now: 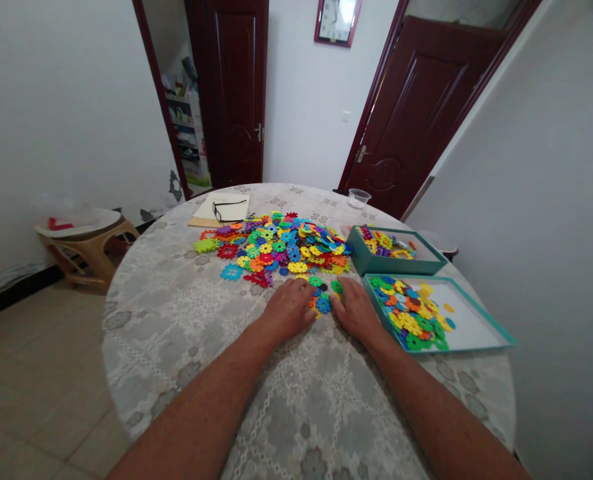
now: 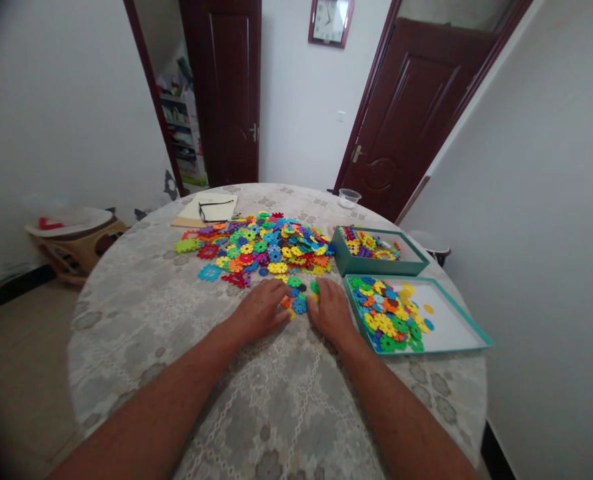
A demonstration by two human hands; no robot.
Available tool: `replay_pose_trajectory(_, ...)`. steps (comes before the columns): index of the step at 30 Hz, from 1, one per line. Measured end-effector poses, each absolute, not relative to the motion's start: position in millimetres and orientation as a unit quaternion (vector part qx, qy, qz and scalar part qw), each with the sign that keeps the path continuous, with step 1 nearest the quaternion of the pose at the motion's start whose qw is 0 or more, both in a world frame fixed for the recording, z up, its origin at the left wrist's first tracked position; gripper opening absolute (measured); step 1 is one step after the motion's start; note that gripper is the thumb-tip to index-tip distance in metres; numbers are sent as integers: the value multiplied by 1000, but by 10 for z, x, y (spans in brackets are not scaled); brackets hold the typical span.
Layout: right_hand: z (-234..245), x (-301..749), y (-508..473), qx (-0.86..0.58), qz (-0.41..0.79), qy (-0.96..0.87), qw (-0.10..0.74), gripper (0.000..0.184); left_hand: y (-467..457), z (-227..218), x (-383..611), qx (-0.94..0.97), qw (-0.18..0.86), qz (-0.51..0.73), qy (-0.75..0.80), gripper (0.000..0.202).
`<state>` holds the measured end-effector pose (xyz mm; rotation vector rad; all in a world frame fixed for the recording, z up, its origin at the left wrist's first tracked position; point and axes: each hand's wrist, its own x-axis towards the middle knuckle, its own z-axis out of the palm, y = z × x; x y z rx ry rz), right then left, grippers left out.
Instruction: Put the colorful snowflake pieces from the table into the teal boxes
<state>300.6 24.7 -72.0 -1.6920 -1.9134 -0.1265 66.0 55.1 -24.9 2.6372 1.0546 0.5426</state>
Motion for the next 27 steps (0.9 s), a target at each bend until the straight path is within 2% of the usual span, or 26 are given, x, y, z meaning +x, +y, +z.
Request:
replay_pose_trajectory(4, -687, 2894, 155, -602, 4, -747, 282, 44, 568, -301, 639, 885, 106, 180, 415, 71)
replay_pose_trajectory(9, -526, 2699, 9, -522, 129, -783, 313, 43, 552, -265, 643, 885, 101, 152, 428, 57)
replay_pose_trajectory(15, -404, 2622, 224, -514, 101, -786, 328, 40, 521, -267, 660, 883, 74, 144, 442, 54)
replay_pose_trajectory(20, -281, 2500, 751, -489, 33, -833, 257, 48, 508, -271, 678, 875, 62, 136, 461, 58)
replay_pose_trajectory(27, -161, 2176, 1139, -529, 23, -845, 79, 53, 441, -280, 722, 851, 48, 140, 504, 66)
